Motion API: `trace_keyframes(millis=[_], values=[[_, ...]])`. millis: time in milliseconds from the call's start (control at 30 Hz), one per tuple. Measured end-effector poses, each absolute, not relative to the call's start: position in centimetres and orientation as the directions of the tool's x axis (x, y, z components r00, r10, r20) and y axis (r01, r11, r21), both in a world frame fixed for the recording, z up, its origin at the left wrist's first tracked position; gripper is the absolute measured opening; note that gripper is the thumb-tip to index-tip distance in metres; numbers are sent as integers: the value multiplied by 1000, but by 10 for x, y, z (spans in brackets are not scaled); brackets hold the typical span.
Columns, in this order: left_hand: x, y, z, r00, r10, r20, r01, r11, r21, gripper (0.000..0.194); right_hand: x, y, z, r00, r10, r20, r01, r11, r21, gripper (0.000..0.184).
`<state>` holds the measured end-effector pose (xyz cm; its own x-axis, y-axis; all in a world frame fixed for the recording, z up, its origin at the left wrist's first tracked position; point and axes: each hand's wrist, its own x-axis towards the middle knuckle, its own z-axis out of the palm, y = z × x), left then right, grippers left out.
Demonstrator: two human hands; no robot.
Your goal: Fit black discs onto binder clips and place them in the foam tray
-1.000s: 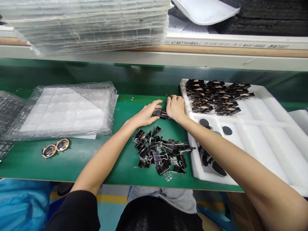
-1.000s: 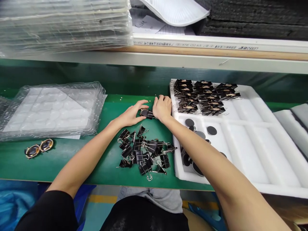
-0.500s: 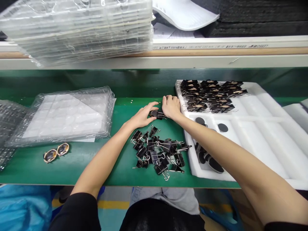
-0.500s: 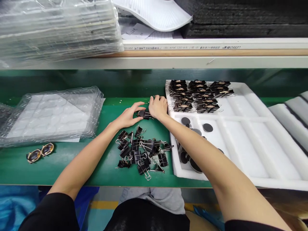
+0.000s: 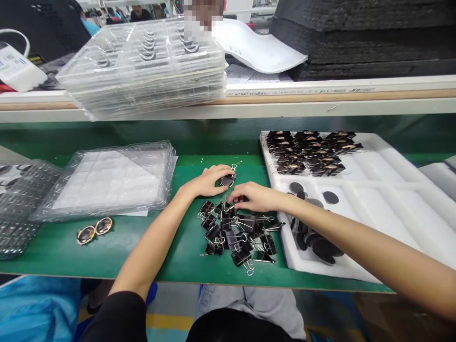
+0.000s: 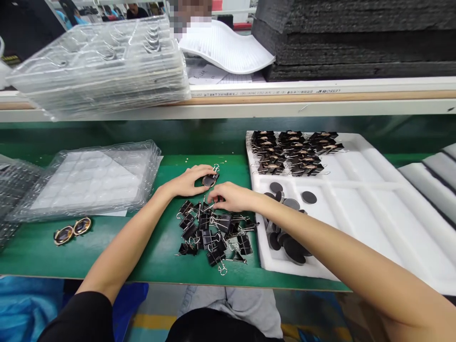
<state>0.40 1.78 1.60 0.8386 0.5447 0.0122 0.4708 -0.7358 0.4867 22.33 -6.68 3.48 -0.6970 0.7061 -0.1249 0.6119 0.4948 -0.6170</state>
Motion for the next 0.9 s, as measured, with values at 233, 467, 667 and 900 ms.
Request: trace_keyframes(millis=[233,467,667,900], values=[[-3,12,33,681,728,75,723,-685,84,70,244,-51,49,-486,828,-279,692,170,-701,28],[-12,22,32,745,666,-25,661,-734,154,56,243,-23,49,-40,898,-438,831,-214,-514,26],[-8,13,30,697,710,101,700,-704,118,60,217,-2,44,73,997,27,921,-57,-386,48],[-15,24,18,777,630,-1,575,-709,408,40,204,19,3,217,976,28,868,-180,-462,55]])
